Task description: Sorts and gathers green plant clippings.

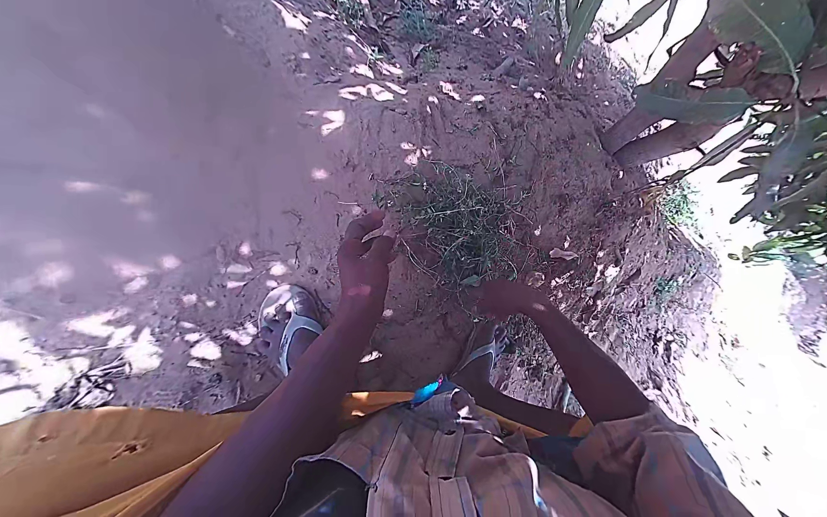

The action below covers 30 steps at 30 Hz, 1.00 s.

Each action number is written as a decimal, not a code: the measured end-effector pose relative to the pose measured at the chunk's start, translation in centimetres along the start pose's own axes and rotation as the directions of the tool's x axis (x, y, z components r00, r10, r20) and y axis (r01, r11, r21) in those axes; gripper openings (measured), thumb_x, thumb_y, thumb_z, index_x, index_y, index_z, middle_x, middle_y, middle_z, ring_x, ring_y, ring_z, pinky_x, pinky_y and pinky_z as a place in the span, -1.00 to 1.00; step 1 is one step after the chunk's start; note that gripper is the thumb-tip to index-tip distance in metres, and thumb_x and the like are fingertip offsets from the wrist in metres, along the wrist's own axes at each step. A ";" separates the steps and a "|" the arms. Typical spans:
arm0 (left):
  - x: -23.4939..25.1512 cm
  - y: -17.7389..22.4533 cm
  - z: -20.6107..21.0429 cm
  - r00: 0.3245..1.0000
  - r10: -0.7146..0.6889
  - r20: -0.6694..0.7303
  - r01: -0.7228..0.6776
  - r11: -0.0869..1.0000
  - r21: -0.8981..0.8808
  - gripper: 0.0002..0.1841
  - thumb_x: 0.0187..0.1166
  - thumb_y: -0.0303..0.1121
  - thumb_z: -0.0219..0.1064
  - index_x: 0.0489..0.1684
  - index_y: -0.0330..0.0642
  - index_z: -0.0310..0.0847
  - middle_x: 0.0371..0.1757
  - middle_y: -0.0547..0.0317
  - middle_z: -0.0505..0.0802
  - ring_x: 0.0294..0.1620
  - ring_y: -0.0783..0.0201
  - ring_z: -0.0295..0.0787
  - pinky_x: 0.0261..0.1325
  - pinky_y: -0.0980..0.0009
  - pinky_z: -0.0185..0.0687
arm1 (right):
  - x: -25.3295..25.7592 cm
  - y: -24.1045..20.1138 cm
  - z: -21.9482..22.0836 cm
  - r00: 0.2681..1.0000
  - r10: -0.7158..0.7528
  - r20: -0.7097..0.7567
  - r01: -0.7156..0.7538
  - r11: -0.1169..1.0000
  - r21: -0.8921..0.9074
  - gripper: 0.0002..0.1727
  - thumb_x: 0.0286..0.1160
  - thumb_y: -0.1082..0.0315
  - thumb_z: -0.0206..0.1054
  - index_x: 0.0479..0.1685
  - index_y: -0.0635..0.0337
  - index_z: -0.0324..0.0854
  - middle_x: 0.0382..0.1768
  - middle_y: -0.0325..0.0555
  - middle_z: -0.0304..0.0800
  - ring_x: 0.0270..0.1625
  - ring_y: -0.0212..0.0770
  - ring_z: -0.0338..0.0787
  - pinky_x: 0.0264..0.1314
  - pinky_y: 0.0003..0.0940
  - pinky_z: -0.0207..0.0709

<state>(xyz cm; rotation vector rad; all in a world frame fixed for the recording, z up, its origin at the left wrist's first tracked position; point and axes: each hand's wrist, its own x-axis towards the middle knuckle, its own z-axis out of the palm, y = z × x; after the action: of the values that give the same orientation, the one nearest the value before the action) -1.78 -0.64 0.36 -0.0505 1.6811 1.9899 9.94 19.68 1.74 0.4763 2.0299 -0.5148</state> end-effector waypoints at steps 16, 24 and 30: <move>0.7 -0.4 -0.6 0.999 0.029 -0.032 -0.027 0.998 0.063 -0.61 0.72 -0.49 0.06 0.51 -0.23 0.45 0.46 -0.02 0.54 0.25 0.24 0.61 0.13 0.30 0.61 | -0.7 -8.1 3.9 0.916 0.012 -0.402 -0.101 0.974 -0.202 -0.59 0.72 0.25 0.26 0.34 0.37 0.66 0.37 0.47 0.60 0.53 0.50 0.46 0.46 0.45 0.28; 0.2 -0.2 -0.5 0.999 0.027 -0.024 -0.026 0.999 0.043 -0.60 0.70 -0.51 0.08 0.50 -0.25 0.45 0.46 -0.02 0.53 0.22 0.29 0.60 0.10 0.38 0.59 | 3.7 -9.6 10.9 0.998 0.052 -0.024 -0.055 0.988 -0.146 -0.46 0.74 0.46 0.09 0.63 0.59 0.24 0.72 0.52 0.10 0.77 0.45 0.11 0.74 0.30 0.02; 0.6 -0.5 -0.7 1.000 0.014 -0.018 -0.013 0.999 0.042 -0.59 0.69 -0.50 0.08 0.51 -0.24 0.44 0.46 -0.01 0.53 0.19 0.29 0.61 0.10 0.36 0.60 | 4.9 -6.9 8.1 0.918 -0.142 -0.370 0.053 0.969 -0.241 -0.67 0.63 0.50 0.24 0.30 0.32 0.67 0.49 0.19 0.56 0.49 0.32 0.55 0.25 0.27 0.53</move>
<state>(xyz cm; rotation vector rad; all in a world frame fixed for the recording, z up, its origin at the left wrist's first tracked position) -2.24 -1.00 -0.46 -0.0424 1.7386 1.9683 9.72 10.20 -5.11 0.3561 2.4672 -0.2542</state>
